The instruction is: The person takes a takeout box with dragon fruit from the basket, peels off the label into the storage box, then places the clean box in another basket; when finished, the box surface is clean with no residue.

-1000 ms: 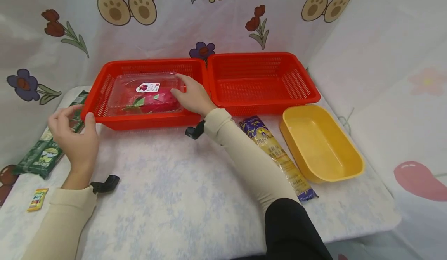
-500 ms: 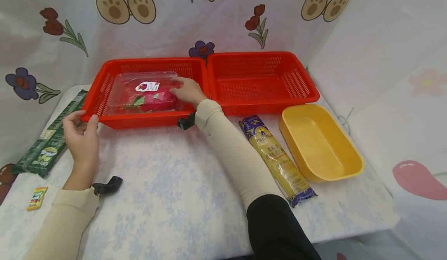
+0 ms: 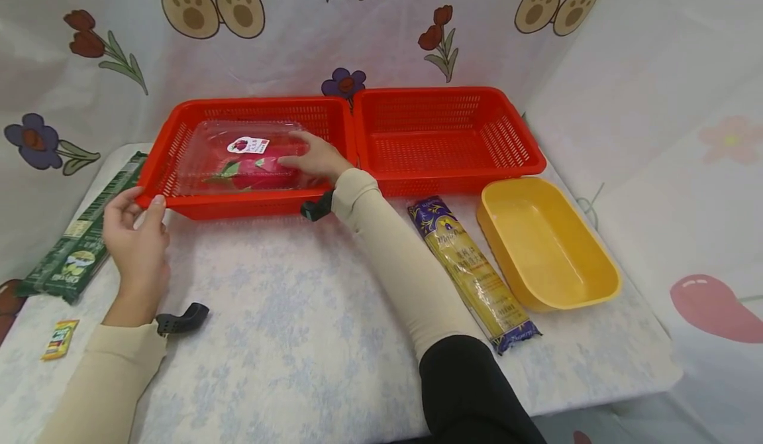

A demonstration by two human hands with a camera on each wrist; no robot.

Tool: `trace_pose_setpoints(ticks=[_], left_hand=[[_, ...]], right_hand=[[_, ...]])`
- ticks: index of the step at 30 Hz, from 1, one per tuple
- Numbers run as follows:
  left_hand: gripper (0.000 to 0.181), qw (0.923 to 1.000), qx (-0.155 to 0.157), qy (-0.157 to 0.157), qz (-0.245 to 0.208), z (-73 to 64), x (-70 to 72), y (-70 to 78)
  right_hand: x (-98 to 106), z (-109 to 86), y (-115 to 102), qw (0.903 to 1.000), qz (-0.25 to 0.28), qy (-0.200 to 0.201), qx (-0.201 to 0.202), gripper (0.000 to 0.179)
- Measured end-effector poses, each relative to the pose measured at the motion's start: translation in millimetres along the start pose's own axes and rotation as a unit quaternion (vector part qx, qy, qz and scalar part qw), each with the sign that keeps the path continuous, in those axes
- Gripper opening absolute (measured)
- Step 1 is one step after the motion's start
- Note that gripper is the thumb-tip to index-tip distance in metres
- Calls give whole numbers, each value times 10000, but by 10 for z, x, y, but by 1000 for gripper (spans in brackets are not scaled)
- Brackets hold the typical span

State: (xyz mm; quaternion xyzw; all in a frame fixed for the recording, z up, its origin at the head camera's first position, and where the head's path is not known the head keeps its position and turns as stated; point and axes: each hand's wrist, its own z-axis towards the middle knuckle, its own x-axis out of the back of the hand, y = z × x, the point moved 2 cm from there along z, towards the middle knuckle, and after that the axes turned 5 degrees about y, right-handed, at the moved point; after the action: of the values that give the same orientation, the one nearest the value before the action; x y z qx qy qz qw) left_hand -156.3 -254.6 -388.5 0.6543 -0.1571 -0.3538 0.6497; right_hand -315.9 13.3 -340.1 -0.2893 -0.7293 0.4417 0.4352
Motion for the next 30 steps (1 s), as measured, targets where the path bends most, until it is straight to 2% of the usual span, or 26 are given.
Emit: trace_pose_setpoints(ticks=[4,8,17,23,30], left_hand=[[45,9997,185,-26,-162,-13,11,7],[49,9993,326,-95,-135,-30,15,23],[53,9984,517,-188,-140,-22,5,49],[56,9978,533,-341,-175,-6,-13,39],[56,9979,532,-346,-114,-2,-6,39]], right_hand=[[-12,-14,-12,9990,344,258,107,68],[-12,-42,-20,9957,649,584,308,55],[16,-118,-50,9858,940,1205,691,38],[40,-188,-26,9724,1390,1663,857,32],[40,-272,-33,9546,1999,1899,1128,27]])
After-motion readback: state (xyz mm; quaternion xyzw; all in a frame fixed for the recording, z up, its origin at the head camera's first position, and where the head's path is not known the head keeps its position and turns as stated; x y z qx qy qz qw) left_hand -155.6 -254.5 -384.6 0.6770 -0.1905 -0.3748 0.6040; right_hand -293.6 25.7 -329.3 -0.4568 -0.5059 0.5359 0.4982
